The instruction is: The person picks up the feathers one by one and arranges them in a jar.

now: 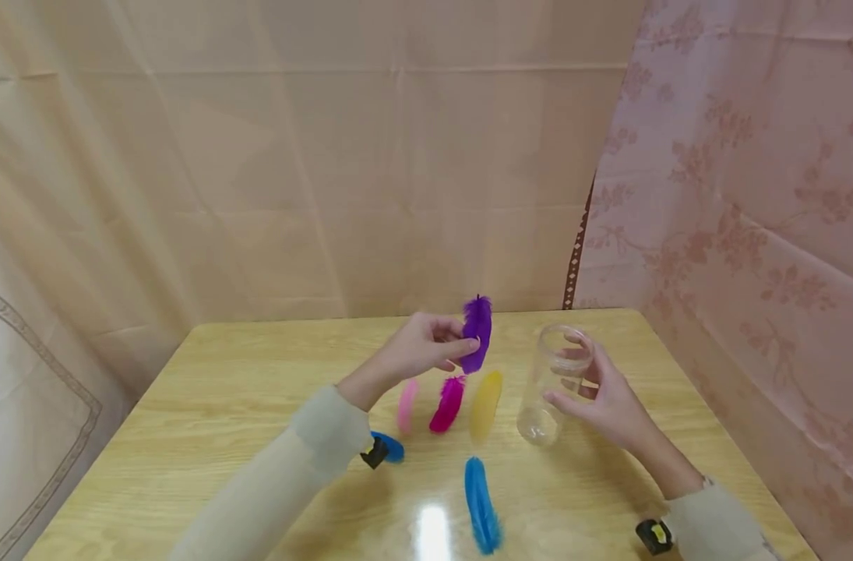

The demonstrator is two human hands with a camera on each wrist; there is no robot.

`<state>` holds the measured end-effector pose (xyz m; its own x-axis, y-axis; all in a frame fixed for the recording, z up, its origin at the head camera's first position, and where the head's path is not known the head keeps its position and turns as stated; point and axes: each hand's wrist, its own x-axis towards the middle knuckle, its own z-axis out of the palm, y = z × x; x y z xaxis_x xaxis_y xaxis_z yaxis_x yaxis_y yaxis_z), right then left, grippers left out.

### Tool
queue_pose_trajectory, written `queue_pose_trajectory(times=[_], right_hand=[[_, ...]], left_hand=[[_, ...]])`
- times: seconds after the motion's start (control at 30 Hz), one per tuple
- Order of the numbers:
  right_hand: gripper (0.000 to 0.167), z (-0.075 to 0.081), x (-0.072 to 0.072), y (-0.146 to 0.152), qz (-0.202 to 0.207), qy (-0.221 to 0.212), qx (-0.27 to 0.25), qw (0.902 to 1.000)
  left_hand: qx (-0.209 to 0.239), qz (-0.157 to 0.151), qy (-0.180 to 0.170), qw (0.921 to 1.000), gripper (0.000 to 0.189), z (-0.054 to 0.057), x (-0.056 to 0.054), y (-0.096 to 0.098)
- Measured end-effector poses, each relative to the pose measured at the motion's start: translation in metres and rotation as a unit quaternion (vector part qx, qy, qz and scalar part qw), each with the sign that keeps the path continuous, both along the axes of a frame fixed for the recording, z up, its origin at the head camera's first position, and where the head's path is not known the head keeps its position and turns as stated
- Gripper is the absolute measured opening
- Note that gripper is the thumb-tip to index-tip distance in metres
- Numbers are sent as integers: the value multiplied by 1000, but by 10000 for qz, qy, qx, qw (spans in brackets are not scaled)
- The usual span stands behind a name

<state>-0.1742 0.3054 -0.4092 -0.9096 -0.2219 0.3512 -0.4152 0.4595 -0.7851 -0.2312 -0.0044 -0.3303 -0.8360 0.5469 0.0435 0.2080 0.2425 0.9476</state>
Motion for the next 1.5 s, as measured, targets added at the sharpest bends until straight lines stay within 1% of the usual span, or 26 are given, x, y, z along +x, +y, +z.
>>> queue_pose_trajectory(times=[0.13, 0.23, 0.37, 0.53, 0.77, 0.93, 1.03, 1.13, 1.33, 1.43, 1.5], right_hand=[[88, 2, -5, -1, 55, 47, -41, 10000], [88, 3, -8, -1, 99, 53, -103, 9999], [88, 3, -9, -1, 116, 20, -89, 9999], [88, 5, -11, -1, 141, 31, -62, 9999], [88, 7, -7, 2, 167, -3, -68, 9998], [89, 8, -3, 6, 46, -8, 18, 10000], [90, 9, -1, 6, 26, 25, -5, 10000], [90, 9, -1, 4, 53, 31, -59, 10000], [89, 9, -2, 4, 91, -49, -70, 9999], [89, 8, -1, 4, 125, -76, -125, 9998], [89, 8, 0, 3, 126, -69, -178, 9997]], left_hand=[[15, 18, 56, 10000, 13, 7, 0, 5], [-17, 76, 30, 10000, 13, 12, 0, 10], [33, 135, 51, 9999, 15, 16, -1, 17], [121, 135, 61, 9998, 16, 22, -2, 25], [322, 14, 48, 9995, 15, 32, -2, 42], [337, -166, 60, 9993, 16, 38, -2, 58], [326, -225, 83, 9992, 16, 41, -1, 65], [407, -244, 179, 9987, 16, 43, 0, 70], [625, -223, 334, 9972, 14, 42, 1, 78], [615, -183, 470, 9968, 15, 42, 2, 82], [538, -111, 643, 9964, 15, 43, 2, 84]])
